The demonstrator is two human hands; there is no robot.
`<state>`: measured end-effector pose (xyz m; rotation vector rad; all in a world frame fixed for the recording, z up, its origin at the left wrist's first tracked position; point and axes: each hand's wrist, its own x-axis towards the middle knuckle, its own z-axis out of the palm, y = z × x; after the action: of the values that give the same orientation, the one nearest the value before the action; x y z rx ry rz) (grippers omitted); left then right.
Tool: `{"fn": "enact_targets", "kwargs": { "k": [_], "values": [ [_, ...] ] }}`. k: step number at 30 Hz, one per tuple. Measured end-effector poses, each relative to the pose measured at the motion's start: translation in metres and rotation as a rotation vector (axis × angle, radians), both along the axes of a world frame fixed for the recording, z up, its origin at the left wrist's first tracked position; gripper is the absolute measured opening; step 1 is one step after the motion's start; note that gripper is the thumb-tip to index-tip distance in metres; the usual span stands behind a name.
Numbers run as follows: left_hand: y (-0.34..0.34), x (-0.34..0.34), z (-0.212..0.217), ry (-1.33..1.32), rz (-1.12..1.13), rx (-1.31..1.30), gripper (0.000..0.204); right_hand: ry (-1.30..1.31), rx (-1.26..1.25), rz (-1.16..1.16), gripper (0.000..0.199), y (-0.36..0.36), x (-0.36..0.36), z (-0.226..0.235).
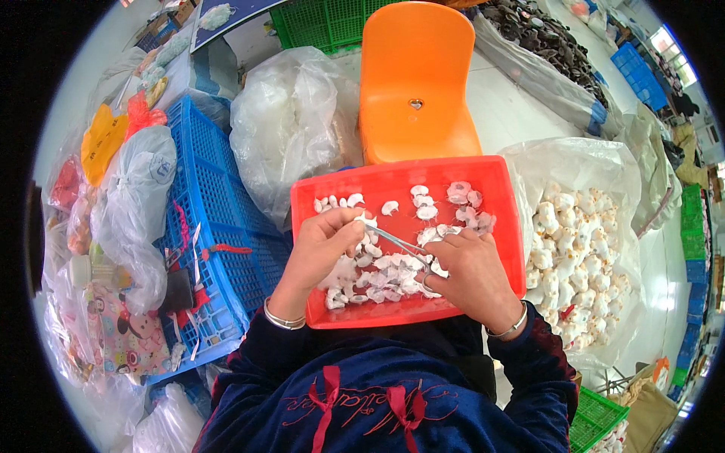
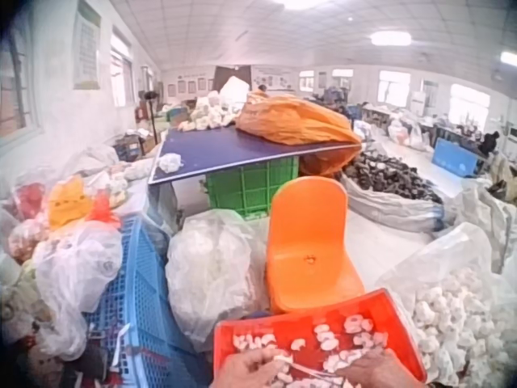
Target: The person sits on the floor and uses scissors to trim small white cotton pieces in a red tray. They repeatedly pick up individual pieces, trim them, and place them back into the tray.
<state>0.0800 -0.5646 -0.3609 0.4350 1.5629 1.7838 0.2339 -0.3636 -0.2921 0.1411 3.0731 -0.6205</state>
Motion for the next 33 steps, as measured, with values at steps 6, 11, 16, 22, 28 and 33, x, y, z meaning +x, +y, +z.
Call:
{"fn": "enact_targets", "kwargs": {
  "k": [6,11,16,22,28,33],
  "values": [
    [-0.006,-0.003,-0.003,-0.079,0.027,0.045,0.017,-0.030,-0.171,-0.009,0.031,0.015,0.001,-0.002],
    [0.004,0.007,-0.002,-0.165,-0.023,0.113,0.015,0.135,-0.543,-0.155,0.024,0.006,-0.016,-0.006],
    [0.012,0.020,0.015,-0.092,-0.088,0.070,0.015,0.073,-1.068,-0.245,0.020,-0.008,-0.038,-0.027],
    [0.014,0.023,0.014,-0.069,-0.097,0.033,0.016,0.049,-1.132,-0.235,0.019,-0.002,-0.038,-0.036],
    [0.016,0.020,0.020,-0.009,-0.145,-0.089,0.014,0.105,-0.813,-0.142,0.020,-0.003,-0.035,-0.031],
    [0.015,0.019,0.013,0.047,-0.151,-0.100,0.011,0.109,-0.798,-0.129,0.018,0.004,-0.036,-0.026]
  ]
}}
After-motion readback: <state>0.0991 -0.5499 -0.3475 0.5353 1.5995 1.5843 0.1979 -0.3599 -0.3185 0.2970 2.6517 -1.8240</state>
